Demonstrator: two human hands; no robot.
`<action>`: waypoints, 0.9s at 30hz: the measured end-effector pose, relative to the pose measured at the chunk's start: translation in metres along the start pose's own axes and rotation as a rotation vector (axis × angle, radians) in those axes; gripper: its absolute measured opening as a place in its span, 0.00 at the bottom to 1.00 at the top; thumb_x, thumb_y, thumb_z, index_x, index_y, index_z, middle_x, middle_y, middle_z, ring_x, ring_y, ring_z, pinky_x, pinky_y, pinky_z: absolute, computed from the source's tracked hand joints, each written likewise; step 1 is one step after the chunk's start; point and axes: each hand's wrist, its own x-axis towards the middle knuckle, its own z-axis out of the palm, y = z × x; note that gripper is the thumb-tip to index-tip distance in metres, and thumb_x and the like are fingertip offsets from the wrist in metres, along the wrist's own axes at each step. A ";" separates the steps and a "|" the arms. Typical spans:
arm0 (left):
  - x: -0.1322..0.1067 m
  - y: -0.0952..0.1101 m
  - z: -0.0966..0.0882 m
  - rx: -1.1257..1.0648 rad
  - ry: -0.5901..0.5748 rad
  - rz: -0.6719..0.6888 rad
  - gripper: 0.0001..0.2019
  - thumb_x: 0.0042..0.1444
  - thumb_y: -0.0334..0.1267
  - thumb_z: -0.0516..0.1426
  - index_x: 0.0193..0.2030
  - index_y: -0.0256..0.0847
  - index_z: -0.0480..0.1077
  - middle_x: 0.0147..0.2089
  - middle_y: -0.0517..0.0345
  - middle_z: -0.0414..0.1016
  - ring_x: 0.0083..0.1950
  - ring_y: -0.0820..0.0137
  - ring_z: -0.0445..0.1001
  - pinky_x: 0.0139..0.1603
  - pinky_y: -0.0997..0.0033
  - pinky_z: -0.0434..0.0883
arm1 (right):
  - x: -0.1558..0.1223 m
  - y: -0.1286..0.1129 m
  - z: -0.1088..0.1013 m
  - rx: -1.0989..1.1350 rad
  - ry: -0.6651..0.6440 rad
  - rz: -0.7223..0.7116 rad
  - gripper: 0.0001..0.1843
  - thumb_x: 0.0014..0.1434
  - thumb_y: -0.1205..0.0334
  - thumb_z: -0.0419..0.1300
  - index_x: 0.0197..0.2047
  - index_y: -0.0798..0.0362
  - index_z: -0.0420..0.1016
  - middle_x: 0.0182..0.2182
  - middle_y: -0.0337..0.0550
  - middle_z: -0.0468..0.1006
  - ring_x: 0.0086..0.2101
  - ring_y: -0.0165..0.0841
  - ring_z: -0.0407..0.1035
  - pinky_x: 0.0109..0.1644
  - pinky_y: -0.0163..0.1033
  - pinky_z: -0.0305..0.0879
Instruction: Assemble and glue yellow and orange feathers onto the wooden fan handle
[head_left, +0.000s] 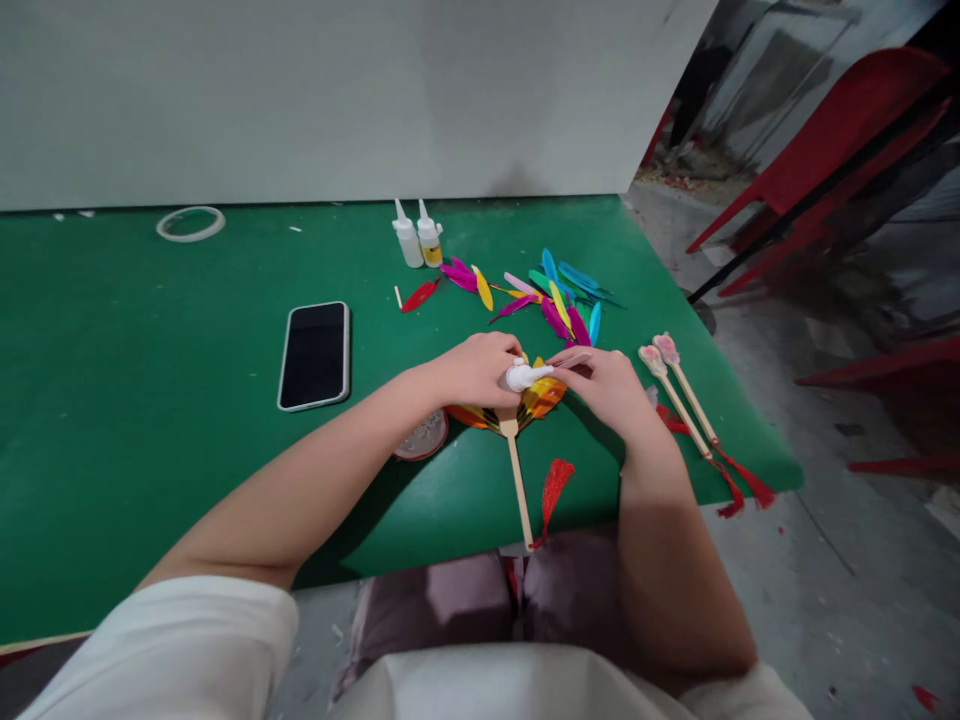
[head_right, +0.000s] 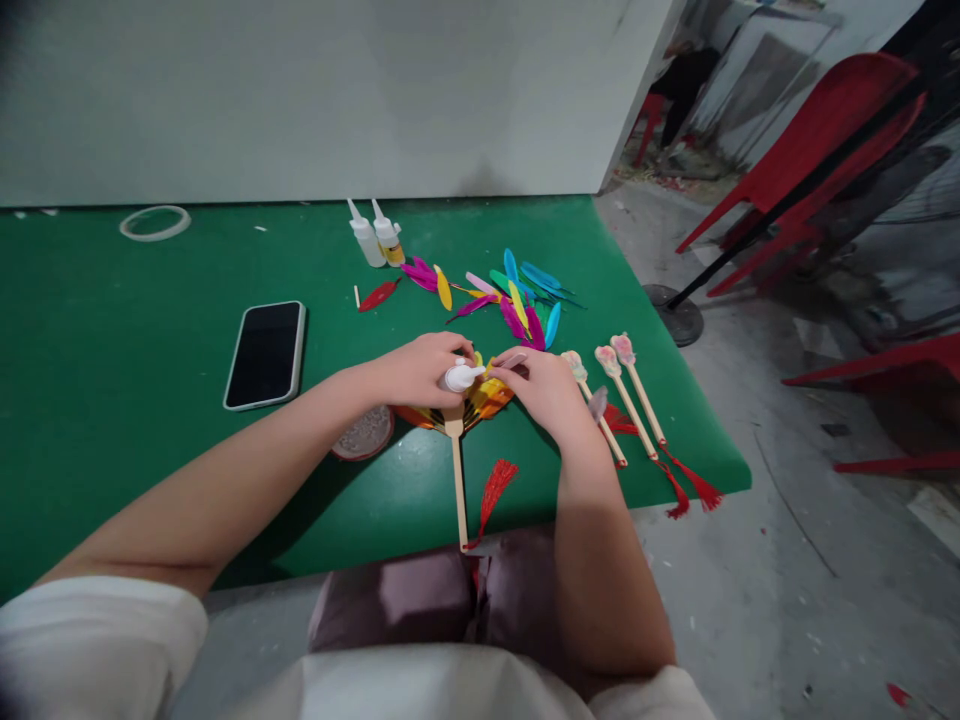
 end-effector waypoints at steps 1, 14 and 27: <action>0.000 0.000 0.000 -0.001 -0.003 -0.001 0.14 0.44 0.44 0.55 0.34 0.38 0.73 0.44 0.50 0.69 0.43 0.63 0.69 0.46 0.66 0.65 | 0.000 0.000 0.000 0.001 0.002 0.000 0.06 0.51 0.61 0.59 0.30 0.51 0.78 0.31 0.40 0.80 0.30 0.32 0.72 0.37 0.37 0.68; -0.001 -0.002 -0.001 -0.011 0.016 0.020 0.15 0.45 0.43 0.54 0.38 0.38 0.72 0.45 0.49 0.68 0.45 0.62 0.69 0.47 0.65 0.65 | 0.000 -0.001 0.001 -0.010 -0.005 0.019 0.05 0.51 0.62 0.60 0.30 0.51 0.77 0.30 0.40 0.80 0.30 0.32 0.73 0.38 0.38 0.68; 0.000 -0.004 0.003 -0.035 -0.009 0.006 0.15 0.44 0.44 0.55 0.36 0.39 0.73 0.46 0.50 0.68 0.44 0.63 0.68 0.46 0.66 0.65 | 0.000 -0.002 0.002 -0.004 -0.003 0.018 0.05 0.51 0.62 0.60 0.29 0.51 0.77 0.30 0.40 0.80 0.30 0.32 0.73 0.38 0.37 0.67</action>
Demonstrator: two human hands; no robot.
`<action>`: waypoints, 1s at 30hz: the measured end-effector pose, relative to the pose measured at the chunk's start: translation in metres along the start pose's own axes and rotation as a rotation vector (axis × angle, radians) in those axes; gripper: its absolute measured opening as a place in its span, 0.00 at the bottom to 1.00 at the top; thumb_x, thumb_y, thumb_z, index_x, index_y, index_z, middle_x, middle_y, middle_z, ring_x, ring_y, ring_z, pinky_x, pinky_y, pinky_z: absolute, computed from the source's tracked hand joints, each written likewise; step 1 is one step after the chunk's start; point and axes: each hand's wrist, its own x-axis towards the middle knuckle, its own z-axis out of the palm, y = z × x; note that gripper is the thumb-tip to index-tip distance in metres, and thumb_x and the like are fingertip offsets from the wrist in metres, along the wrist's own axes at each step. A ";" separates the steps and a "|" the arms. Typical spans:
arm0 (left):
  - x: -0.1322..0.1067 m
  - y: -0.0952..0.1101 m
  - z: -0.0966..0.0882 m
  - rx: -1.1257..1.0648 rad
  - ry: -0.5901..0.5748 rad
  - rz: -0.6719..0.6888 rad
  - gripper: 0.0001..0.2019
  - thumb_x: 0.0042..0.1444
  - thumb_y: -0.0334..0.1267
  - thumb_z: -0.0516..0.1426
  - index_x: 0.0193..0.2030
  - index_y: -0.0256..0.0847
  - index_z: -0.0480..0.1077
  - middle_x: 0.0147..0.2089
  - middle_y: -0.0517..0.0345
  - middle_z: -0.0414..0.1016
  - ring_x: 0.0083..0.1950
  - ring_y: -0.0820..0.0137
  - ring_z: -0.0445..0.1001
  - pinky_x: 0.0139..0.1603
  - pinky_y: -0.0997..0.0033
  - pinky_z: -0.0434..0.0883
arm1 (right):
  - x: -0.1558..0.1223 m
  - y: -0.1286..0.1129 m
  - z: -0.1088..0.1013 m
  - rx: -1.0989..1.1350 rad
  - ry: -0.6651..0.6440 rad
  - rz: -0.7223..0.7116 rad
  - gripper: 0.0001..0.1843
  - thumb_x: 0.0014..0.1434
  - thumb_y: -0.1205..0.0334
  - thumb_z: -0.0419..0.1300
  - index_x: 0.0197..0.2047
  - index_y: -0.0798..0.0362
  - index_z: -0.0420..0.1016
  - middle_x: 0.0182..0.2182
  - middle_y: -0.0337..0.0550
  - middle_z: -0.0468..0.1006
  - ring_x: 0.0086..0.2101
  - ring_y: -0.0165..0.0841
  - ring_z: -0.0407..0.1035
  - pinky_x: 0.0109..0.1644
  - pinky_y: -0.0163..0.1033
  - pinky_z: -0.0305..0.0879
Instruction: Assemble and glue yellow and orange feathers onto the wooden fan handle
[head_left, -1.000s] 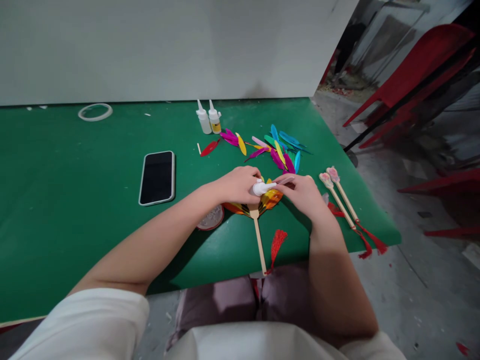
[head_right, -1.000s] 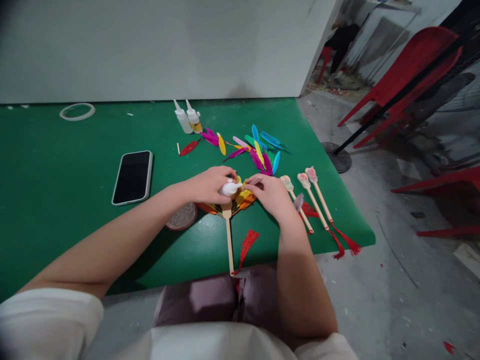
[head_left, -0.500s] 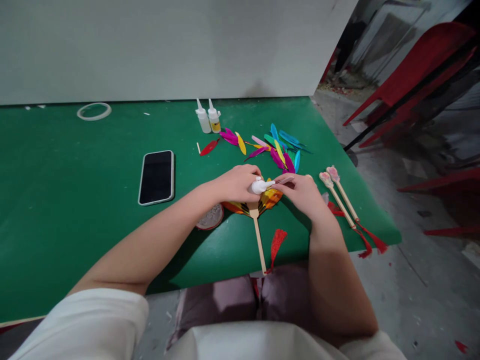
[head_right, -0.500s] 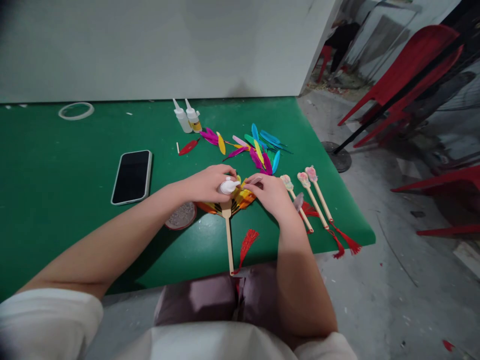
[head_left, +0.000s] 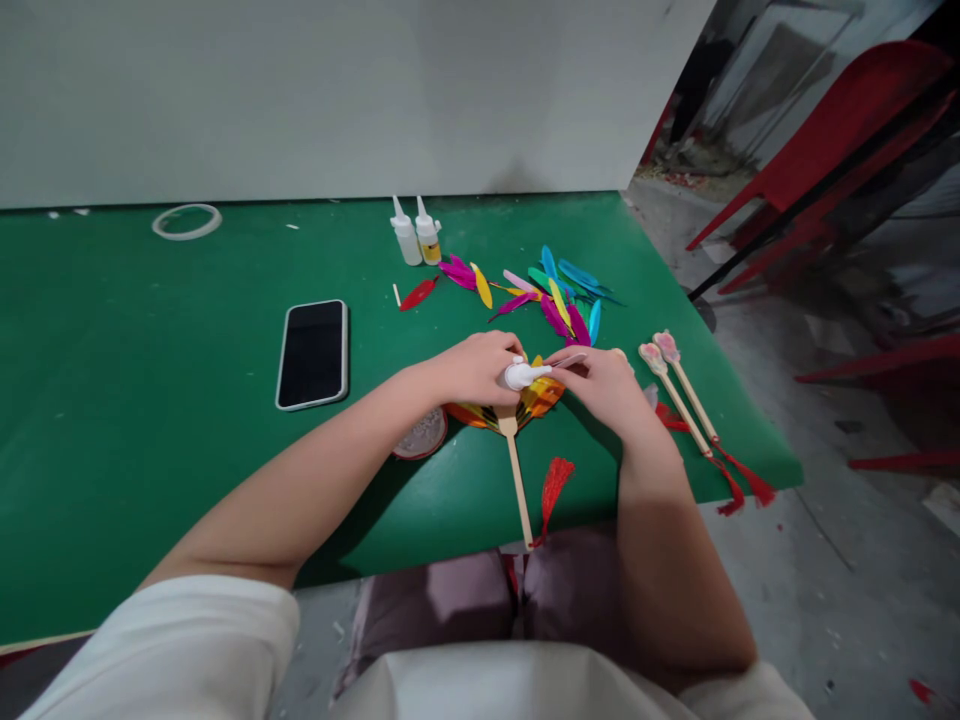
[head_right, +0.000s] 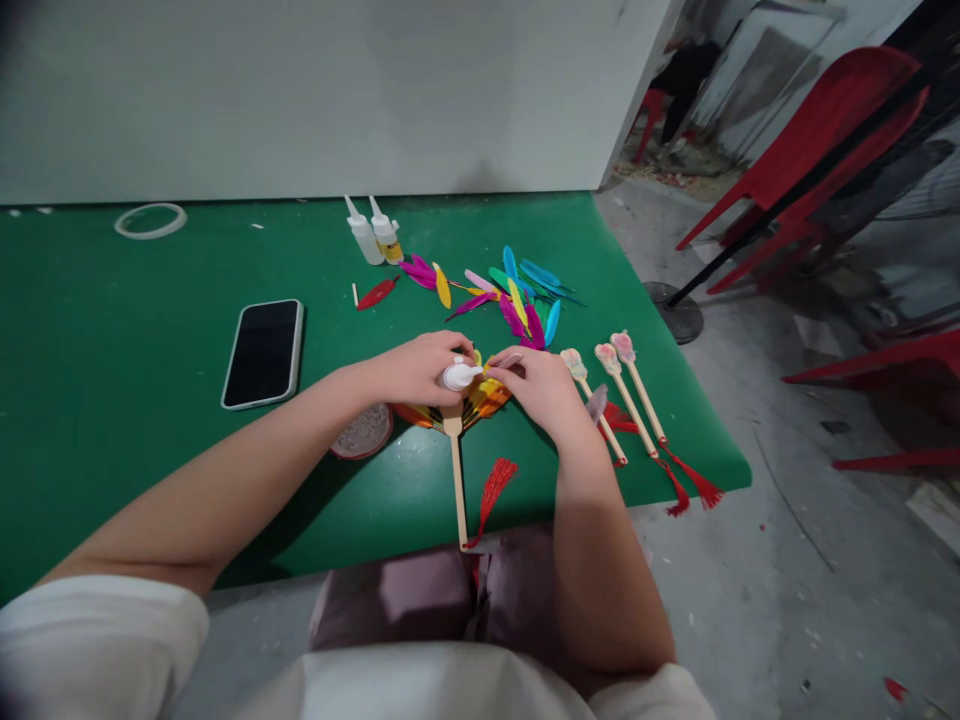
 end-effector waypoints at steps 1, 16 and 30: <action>0.000 0.001 0.000 -0.001 -0.004 -0.004 0.15 0.44 0.43 0.55 0.36 0.38 0.73 0.46 0.50 0.68 0.44 0.63 0.68 0.45 0.66 0.65 | 0.000 0.000 0.000 0.000 0.001 0.000 0.05 0.51 0.62 0.60 0.29 0.51 0.77 0.30 0.40 0.80 0.30 0.32 0.73 0.37 0.37 0.67; -0.002 0.002 -0.005 -0.030 -0.014 -0.017 0.14 0.45 0.43 0.54 0.36 0.38 0.73 0.45 0.50 0.68 0.44 0.63 0.69 0.47 0.65 0.64 | -0.002 0.002 -0.008 0.069 0.082 0.029 0.06 0.50 0.58 0.61 0.31 0.50 0.78 0.32 0.39 0.80 0.32 0.32 0.73 0.38 0.37 0.68; -0.019 0.006 -0.021 -0.653 0.200 -0.124 0.12 0.46 0.36 0.58 0.39 0.37 0.71 0.42 0.53 0.70 0.43 0.66 0.69 0.47 0.66 0.65 | -0.001 -0.001 -0.008 0.035 0.162 0.033 0.08 0.51 0.56 0.61 0.30 0.50 0.78 0.34 0.40 0.80 0.34 0.34 0.73 0.38 0.38 0.68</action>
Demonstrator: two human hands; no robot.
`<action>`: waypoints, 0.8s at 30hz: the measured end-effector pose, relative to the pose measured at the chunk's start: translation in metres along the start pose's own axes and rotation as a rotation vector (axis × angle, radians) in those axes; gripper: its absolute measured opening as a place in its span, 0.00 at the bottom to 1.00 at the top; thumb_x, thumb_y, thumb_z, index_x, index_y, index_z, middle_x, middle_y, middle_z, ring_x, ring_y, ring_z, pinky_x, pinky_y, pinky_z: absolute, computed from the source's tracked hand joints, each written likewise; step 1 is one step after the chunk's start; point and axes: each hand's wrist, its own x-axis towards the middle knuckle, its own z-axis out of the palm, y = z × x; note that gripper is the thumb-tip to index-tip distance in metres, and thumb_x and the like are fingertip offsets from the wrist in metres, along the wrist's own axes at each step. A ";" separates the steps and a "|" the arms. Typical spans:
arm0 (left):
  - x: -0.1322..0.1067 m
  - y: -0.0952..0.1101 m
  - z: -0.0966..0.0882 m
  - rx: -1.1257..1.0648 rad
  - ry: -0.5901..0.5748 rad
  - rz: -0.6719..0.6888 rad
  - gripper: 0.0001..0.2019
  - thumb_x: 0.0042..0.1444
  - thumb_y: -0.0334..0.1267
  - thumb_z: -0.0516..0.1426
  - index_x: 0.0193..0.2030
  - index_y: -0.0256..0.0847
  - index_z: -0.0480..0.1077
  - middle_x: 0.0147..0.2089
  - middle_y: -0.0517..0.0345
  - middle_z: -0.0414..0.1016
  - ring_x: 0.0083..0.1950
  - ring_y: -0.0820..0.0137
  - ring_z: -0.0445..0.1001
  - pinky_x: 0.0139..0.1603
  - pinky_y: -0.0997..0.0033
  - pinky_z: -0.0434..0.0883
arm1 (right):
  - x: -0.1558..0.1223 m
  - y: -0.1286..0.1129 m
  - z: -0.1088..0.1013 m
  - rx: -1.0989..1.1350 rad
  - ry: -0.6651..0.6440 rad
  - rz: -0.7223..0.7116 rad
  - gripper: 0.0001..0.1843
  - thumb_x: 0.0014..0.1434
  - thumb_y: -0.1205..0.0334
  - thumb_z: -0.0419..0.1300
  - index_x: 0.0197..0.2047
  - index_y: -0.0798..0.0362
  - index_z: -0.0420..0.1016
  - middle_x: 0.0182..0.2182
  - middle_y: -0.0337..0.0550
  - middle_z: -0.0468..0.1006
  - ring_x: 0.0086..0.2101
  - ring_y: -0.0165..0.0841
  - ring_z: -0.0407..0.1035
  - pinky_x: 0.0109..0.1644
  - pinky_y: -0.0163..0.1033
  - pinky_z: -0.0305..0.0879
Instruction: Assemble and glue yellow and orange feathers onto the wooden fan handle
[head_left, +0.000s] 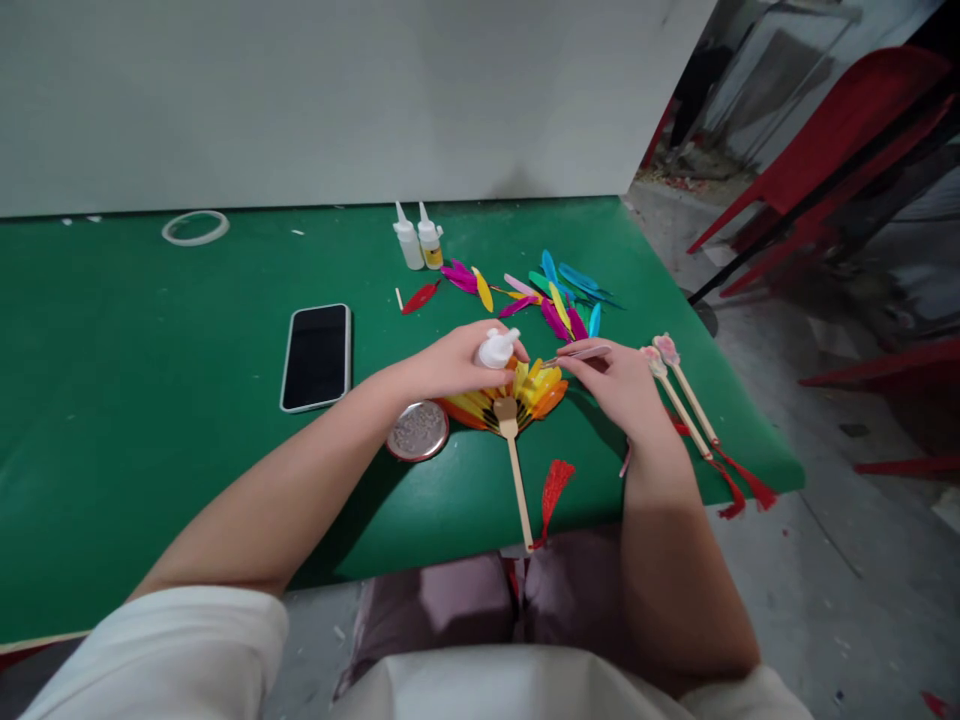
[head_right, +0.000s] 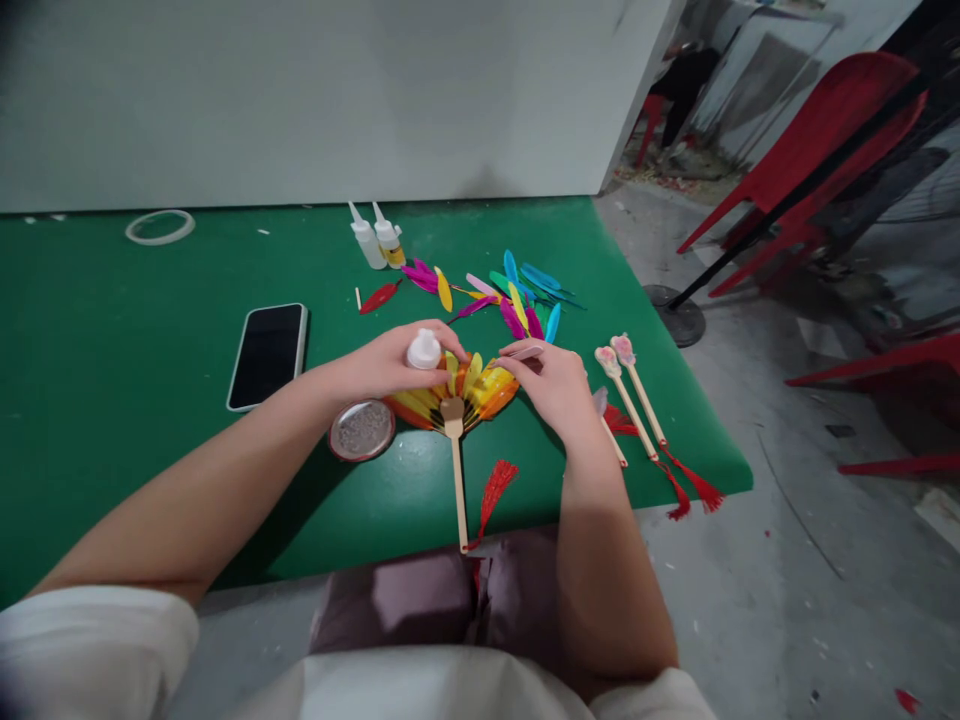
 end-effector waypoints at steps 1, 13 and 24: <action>-0.004 0.001 0.000 -0.156 0.034 -0.025 0.11 0.46 0.36 0.59 0.38 0.37 0.71 0.40 0.54 0.71 0.41 0.68 0.70 0.44 0.68 0.66 | 0.000 -0.001 0.000 0.008 0.012 -0.007 0.08 0.51 0.56 0.61 0.30 0.50 0.78 0.35 0.40 0.80 0.34 0.34 0.73 0.38 0.38 0.68; -0.067 0.005 0.015 -1.060 0.247 -0.054 0.09 0.44 0.33 0.62 0.30 0.38 0.66 0.23 0.64 0.68 0.27 0.76 0.68 0.30 0.75 0.64 | -0.005 -0.011 0.007 0.079 0.005 -0.041 0.09 0.51 0.55 0.61 0.31 0.51 0.78 0.34 0.42 0.80 0.36 0.35 0.73 0.39 0.39 0.68; -0.100 -0.021 0.003 -0.677 0.573 -0.196 0.12 0.41 0.35 0.64 0.25 0.38 0.62 0.24 0.63 0.68 0.27 0.76 0.69 0.29 0.75 0.66 | -0.012 -0.031 0.012 0.162 0.073 -0.104 0.06 0.51 0.58 0.61 0.31 0.50 0.78 0.33 0.42 0.80 0.35 0.36 0.74 0.40 0.43 0.70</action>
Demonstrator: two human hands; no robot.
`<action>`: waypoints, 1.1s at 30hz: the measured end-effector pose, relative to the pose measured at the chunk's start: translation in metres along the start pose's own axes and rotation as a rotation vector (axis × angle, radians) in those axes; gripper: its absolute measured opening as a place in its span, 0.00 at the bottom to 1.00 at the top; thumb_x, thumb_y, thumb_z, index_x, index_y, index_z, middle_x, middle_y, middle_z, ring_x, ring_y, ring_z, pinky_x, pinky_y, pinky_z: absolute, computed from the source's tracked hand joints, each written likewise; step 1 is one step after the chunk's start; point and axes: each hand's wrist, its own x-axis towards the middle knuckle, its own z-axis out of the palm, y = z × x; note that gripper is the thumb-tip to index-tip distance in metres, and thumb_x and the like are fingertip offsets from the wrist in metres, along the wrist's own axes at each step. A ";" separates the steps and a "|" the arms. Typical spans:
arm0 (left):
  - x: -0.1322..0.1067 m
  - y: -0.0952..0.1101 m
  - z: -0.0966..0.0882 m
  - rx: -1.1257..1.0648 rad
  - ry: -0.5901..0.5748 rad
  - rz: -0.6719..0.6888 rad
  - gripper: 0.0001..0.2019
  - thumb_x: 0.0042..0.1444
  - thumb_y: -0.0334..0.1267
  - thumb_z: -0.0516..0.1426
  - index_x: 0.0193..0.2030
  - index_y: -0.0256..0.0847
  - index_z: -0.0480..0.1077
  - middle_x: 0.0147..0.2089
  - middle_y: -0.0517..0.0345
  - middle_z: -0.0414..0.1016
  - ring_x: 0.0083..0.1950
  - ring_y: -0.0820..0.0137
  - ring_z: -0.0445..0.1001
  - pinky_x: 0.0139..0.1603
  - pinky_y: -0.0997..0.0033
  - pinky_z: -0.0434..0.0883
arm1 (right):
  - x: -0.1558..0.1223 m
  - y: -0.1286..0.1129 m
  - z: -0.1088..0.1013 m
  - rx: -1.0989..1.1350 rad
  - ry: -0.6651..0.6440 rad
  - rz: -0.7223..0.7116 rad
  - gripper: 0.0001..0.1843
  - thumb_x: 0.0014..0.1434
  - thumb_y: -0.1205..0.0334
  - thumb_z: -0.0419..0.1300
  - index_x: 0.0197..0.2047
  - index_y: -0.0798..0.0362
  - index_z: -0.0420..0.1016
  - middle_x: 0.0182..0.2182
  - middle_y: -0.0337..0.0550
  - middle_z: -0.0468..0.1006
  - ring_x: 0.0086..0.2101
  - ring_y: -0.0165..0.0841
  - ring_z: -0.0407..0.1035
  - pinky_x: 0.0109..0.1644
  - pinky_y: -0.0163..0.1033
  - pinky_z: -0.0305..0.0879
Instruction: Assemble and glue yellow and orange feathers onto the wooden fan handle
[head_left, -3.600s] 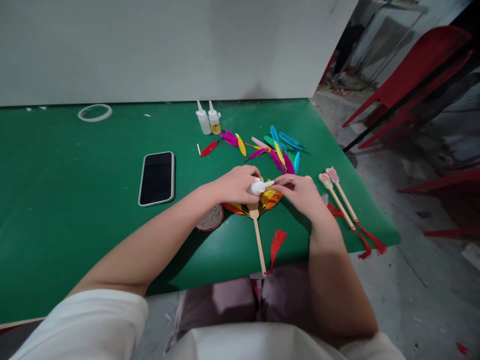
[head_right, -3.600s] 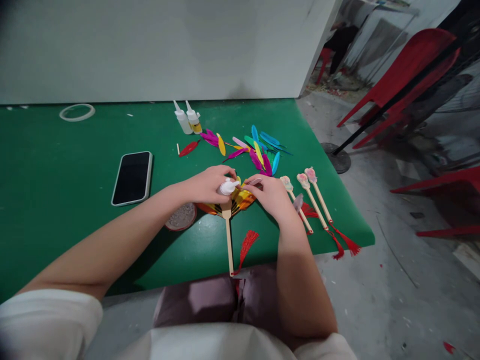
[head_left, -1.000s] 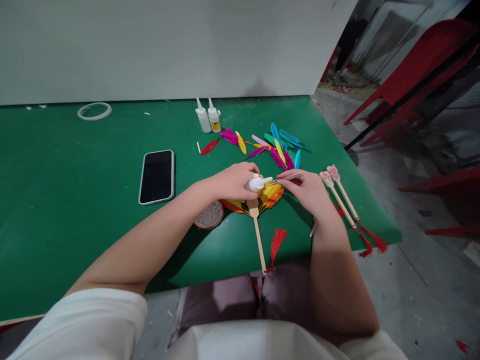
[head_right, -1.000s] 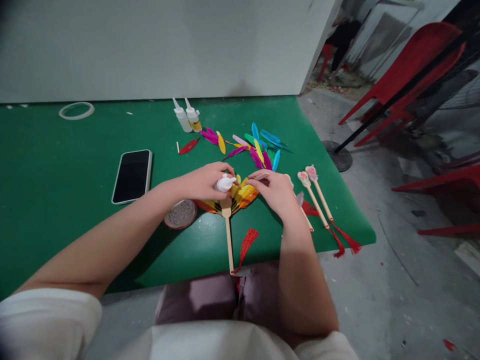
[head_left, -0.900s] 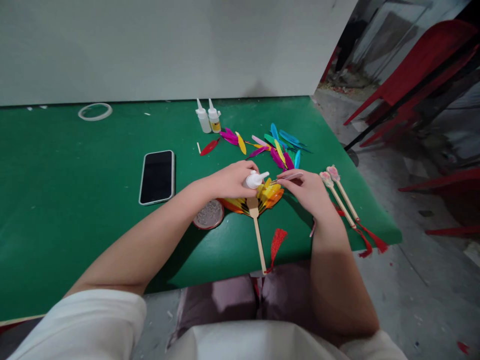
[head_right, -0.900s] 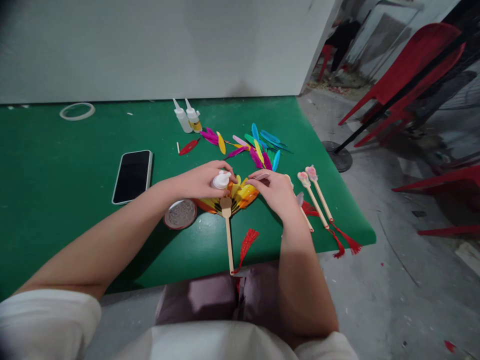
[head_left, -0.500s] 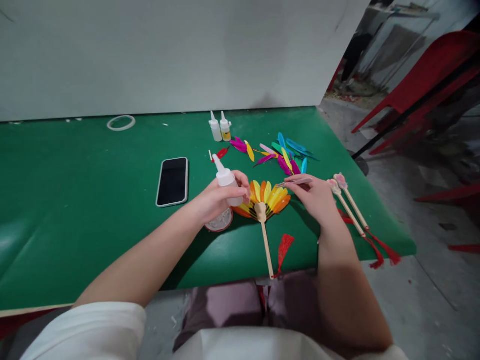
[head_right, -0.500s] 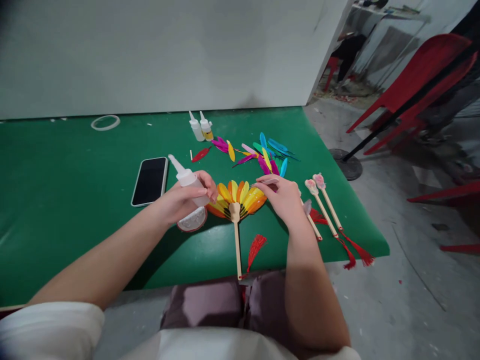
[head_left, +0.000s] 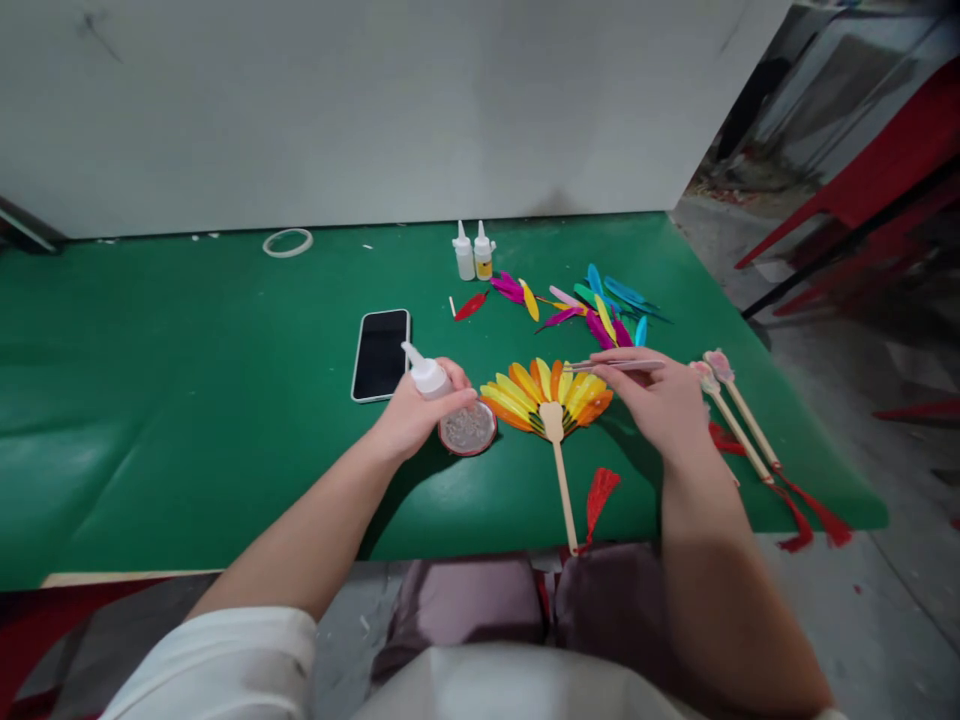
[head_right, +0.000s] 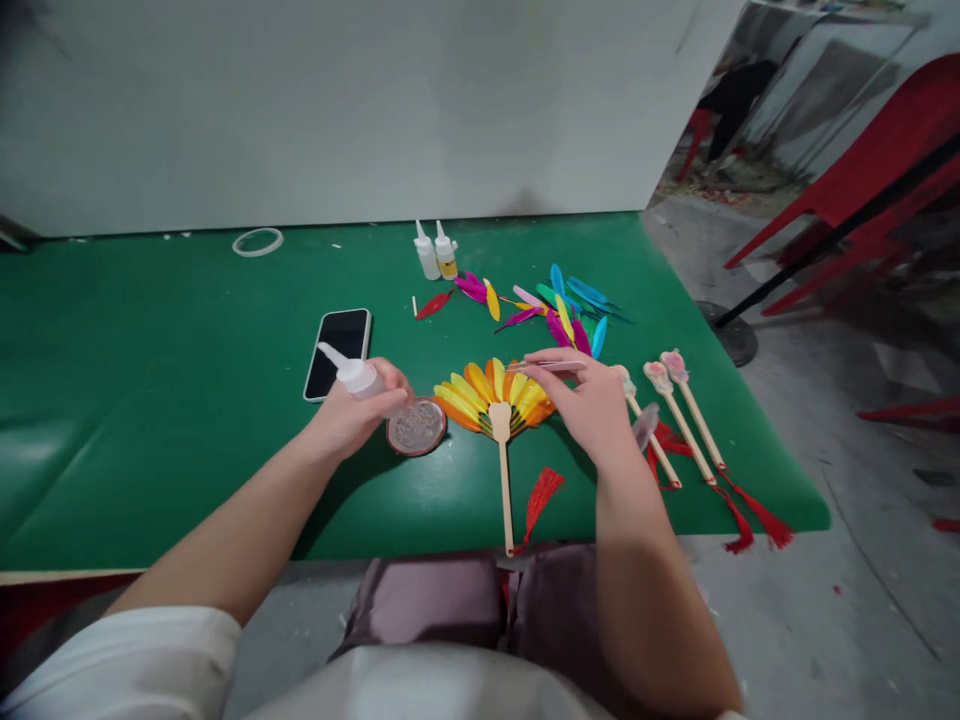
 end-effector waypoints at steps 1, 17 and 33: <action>0.001 0.000 -0.004 0.040 0.044 0.018 0.12 0.41 0.35 0.64 0.25 0.38 0.63 0.24 0.63 0.69 0.27 0.75 0.70 0.30 0.74 0.67 | 0.000 -0.001 -0.003 0.010 0.045 0.005 0.06 0.51 0.57 0.62 0.31 0.50 0.78 0.33 0.42 0.80 0.35 0.37 0.74 0.40 0.43 0.70; 0.007 0.000 -0.019 0.213 0.129 0.023 0.11 0.37 0.37 0.65 0.26 0.37 0.70 0.28 0.56 0.76 0.33 0.68 0.75 0.37 0.69 0.72 | 0.002 0.002 -0.002 0.247 0.179 0.028 0.10 0.52 0.55 0.62 0.35 0.51 0.75 0.30 0.43 0.79 0.30 0.36 0.75 0.37 0.45 0.73; 0.005 0.000 -0.017 0.130 0.102 0.098 0.08 0.44 0.39 0.61 0.22 0.39 0.66 0.19 0.62 0.70 0.25 0.72 0.71 0.32 0.70 0.69 | 0.005 0.030 -0.012 -0.385 -0.120 -0.026 0.09 0.54 0.58 0.57 0.29 0.48 0.78 0.32 0.39 0.80 0.35 0.36 0.74 0.41 0.42 0.66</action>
